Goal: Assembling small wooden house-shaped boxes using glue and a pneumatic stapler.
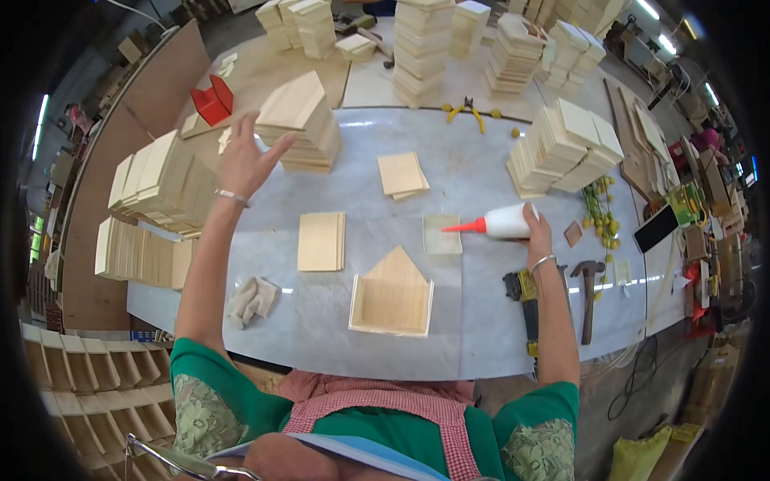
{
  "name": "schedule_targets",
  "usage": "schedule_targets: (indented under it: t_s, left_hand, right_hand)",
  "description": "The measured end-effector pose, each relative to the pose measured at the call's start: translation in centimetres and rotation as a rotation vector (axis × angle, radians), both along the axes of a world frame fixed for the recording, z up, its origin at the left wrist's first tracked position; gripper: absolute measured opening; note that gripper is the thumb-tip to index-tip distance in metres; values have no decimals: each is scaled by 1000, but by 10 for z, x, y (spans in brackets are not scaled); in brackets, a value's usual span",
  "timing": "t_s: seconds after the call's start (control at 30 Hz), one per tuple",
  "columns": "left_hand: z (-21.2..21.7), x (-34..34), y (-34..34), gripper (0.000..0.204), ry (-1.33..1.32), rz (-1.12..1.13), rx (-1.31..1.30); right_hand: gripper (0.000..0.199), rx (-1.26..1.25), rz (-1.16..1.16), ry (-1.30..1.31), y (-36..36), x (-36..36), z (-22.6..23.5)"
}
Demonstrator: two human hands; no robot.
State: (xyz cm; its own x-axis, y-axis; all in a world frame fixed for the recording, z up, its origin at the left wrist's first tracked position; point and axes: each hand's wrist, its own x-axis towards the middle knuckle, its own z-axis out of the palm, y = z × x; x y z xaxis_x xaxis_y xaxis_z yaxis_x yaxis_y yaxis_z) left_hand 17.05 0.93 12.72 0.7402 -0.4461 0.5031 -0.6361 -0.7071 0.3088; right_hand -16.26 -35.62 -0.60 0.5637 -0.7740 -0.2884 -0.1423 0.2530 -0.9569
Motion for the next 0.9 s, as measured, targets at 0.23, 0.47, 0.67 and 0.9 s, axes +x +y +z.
schedule_targets:
  t_s: [0.23, 0.47, 0.67, 0.9]
  left_hand:
    - [4, 44, -35, 99, 180, 90, 308]
    - [15, 46, -21, 91, 208, 94, 156]
    - [32, -50, -11, 76, 1237, -501, -1122]
    - [-1, -196, 8, 84, 1874, -729, -1426]
  right_hand:
    - [44, -313, -12, 196, -14, -6, -26]
    - [37, -738, -39, 191, 10, -21, 21]
    - [27, -661, 118, -110, 77, -13, 64]
    - [27, -119, 429, -224, 196, 38, 113]
